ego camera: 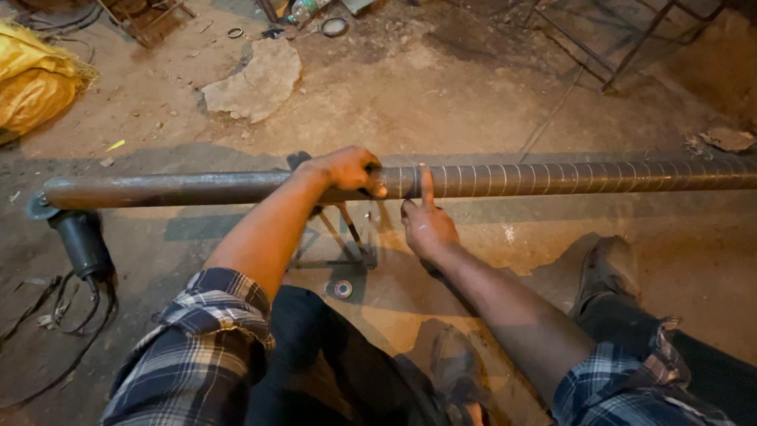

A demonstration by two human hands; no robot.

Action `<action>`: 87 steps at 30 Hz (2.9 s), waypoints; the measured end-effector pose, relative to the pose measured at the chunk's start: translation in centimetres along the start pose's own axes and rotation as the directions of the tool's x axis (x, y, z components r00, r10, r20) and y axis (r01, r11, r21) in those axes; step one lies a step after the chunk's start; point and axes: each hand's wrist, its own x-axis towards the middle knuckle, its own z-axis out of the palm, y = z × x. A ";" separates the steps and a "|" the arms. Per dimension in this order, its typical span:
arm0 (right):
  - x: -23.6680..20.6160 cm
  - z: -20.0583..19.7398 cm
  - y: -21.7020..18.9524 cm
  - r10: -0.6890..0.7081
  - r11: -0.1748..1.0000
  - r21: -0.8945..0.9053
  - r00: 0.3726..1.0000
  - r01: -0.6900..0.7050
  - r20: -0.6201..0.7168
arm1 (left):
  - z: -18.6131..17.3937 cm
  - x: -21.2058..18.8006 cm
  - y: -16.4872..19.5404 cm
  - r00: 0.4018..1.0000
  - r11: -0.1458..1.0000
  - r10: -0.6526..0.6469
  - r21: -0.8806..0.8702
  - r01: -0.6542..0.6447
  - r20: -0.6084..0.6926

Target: The person marks a long metal pipe with a white marker while sitting on the floor. They repeatedly draw lines along the pipe's surface, occasionally pausing to reposition their hands.

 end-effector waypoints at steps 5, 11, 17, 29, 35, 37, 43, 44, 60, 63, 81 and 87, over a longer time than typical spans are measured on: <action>-0.1 -0.1 0.0 0.011 1.000 -0.006 1.000 -0.011 0.017 | -0.3 0.1 0.2 1.000 1.000 -0.001 0.002 0.001 0.019; -0.1 -0.2 0.2 0.000 1.000 0.006 1.000 0.000 0.014 | -0.5 -0.2 0.5 0.999 1.000 -0.013 0.004 0.013 0.033; -0.1 0.1 0.5 -0.019 1.000 0.021 1.000 0.020 -0.016 | -0.7 -0.2 0.8 0.999 1.000 -0.022 0.019 0.022 0.030; 0.1 -0.1 0.2 -0.002 1.000 -0.007 1.000 0.002 0.011 | -0.7 0.2 0.2 0.998 0.999 -0.042 0.003 0.042 0.050; 0.1 0.0 0.1 0.022 1.000 -0.006 0.999 -0.022 0.036 | -0.2 0.6 -0.4 0.999 1.000 0.002 0.004 -0.002 0.037; 0.1 -0.2 0.0 -0.007 1.000 -0.023 1.000 0.007 0.024 | -0.1 0.1 -0.2 0.999 0.999 0.032 0.026 -0.031 -0.017; -0.3 -2.6 -0.7 -0.041 0.999 -0.026 0.997 0.043 0.060 | 0.0 -3.8 0.4 0.906 0.971 0.234 0.039 -0.236 -0.354; -0.3 -3.5 -0.7 -0.072 0.995 -0.068 0.997 0.074 0.031 | -0.1 -4.6 0.2 0.881 0.966 0.258 0.075 -0.249 -0.397; 3.3 -24.9 7.9 -0.309 0.889 -0.362 0.951 0.281 -0.020 | -4.7 -16.7 -10.5 0.953 0.792 -0.210 0.534 0.298 -0.220; 0.7 -25.4 11.1 -0.119 0.914 -0.380 0.990 0.138 0.072 | -4.7 -16.8 -10.0 0.947 0.772 -0.269 0.548 0.322 -0.178; -5.1 -21.8 16.5 -0.048 0.913 -0.385 0.973 0.134 0.225 | 2.1 -16.7 -10.8 0.547 0.698 0.236 0.532 0.480 -0.803; -6.5 -22.7 15.8 0.020 0.907 -0.417 0.980 0.065 0.197 | 2.4 -17.1 -10.3 0.597 0.708 0.163 0.514 0.483 -0.785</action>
